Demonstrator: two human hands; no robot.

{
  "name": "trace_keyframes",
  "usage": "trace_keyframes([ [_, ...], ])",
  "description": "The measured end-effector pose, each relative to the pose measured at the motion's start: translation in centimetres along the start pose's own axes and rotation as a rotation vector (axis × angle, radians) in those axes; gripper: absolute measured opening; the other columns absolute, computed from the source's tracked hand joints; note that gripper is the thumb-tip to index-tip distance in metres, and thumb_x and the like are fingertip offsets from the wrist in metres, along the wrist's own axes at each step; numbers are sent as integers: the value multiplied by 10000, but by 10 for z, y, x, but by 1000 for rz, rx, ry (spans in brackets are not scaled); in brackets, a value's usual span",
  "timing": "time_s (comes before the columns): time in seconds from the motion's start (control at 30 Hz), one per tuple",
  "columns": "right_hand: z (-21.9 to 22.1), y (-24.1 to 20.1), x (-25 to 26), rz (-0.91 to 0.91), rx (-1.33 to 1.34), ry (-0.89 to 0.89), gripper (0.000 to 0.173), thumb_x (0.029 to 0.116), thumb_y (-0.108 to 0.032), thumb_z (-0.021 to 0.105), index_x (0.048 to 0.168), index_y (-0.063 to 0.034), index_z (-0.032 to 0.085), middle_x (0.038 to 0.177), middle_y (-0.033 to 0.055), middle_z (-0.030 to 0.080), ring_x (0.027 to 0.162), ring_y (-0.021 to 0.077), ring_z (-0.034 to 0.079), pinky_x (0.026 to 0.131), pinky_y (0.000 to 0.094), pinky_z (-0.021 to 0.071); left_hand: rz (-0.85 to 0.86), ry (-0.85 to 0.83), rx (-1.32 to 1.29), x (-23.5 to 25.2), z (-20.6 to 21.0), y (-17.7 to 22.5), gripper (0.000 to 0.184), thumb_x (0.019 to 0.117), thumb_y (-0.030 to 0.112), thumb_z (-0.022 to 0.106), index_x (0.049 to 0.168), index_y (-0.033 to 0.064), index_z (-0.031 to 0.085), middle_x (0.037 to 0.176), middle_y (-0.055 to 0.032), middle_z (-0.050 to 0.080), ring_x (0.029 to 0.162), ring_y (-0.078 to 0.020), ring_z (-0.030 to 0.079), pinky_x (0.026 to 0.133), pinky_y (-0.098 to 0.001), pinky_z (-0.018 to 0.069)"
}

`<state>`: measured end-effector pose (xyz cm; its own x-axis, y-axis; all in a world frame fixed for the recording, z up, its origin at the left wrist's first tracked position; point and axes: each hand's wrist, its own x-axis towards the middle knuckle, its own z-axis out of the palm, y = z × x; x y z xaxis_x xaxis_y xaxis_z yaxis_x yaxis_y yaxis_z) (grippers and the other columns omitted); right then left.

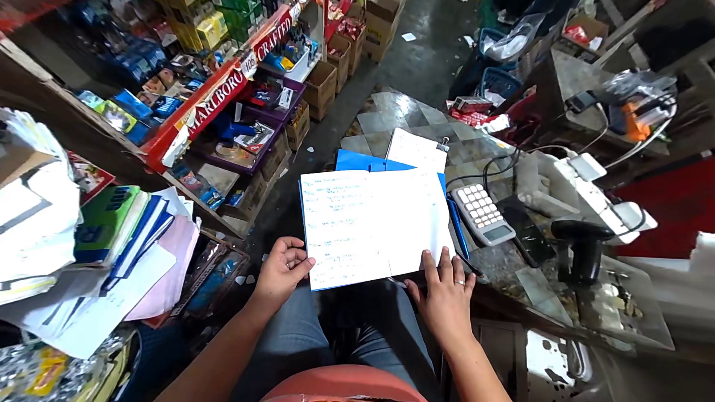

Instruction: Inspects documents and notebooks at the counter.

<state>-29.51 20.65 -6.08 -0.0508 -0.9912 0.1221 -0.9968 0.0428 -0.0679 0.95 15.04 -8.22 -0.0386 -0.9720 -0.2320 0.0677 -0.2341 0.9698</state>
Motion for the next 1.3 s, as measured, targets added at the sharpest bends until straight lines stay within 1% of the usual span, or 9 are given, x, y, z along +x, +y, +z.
trace_keyframes([
  [0.07,0,0,0,-2,-7,-2,733,916,-527,664,1479,-72,548,1518,324,454,1381,592,420,1057,821,255,26,-15,1,1,-1,-1,366,910,-53,672,1213,11,476,862,-2,692,702,-60,682,652,-210,583],
  [0.17,-1,-1,0,-5,-6,-5,728,920,-511,667,1481,-65,543,1516,329,453,1380,598,416,1060,817,258,71,-48,54,0,-4,-3,221,915,-28,663,1130,-9,616,902,-8,685,725,-41,668,669,-188,578],
  [0.27,0,0,1,-9,-9,6,721,910,-505,680,1471,-70,555,1505,332,464,1374,599,423,1055,817,267,79,-70,99,0,-4,-2,155,937,-28,633,1084,-4,676,872,7,692,673,-10,629,649,-155,544],
  [0.4,-2,-1,1,-3,-15,-11,727,901,-482,705,1483,-76,543,1508,335,458,1376,593,425,1066,806,269,90,-80,108,0,-5,-4,227,940,-15,611,1155,-9,681,897,-4,704,679,-11,633,660,-156,546],
  [0.6,-5,-3,1,23,-11,-58,732,907,-454,714,1502,-73,520,1539,326,425,1397,589,398,1083,795,266,54,-150,65,-1,-5,-3,391,876,-2,734,1254,-8,633,1122,-53,693,739,-38,652,695,-179,566],
  [0.8,-6,-7,0,31,-34,-71,751,911,-458,707,1519,-70,496,1554,325,404,1403,592,387,1085,787,271,37,-230,96,-5,-9,3,465,886,-40,706,1337,27,614,1315,-68,624,721,-29,629,672,-170,550],
  [1.17,-18,-19,6,121,4,-191,756,940,-439,683,1554,-70,441,1610,257,361,1465,541,325,1127,766,216,78,-263,217,4,-14,7,458,905,-22,690,1352,59,626,1353,-73,601,713,-18,597,649,-161,519],
  [1.23,-21,-27,4,44,85,-128,752,932,-465,678,1522,-42,480,1608,229,384,1447,553,349,1097,786,256,83,-270,214,5,-14,6,457,911,-23,658,1358,67,622,1362,-66,597,689,-4,575,631,-154,500],
  [1.3,-22,-44,1,-156,157,-33,715,939,-484,651,1495,-53,522,1586,191,438,1412,543,414,1064,793,309,84,-258,163,6,-14,3,398,951,6,563,1339,57,630,1335,-54,618,689,-3,577,624,-162,497],
])
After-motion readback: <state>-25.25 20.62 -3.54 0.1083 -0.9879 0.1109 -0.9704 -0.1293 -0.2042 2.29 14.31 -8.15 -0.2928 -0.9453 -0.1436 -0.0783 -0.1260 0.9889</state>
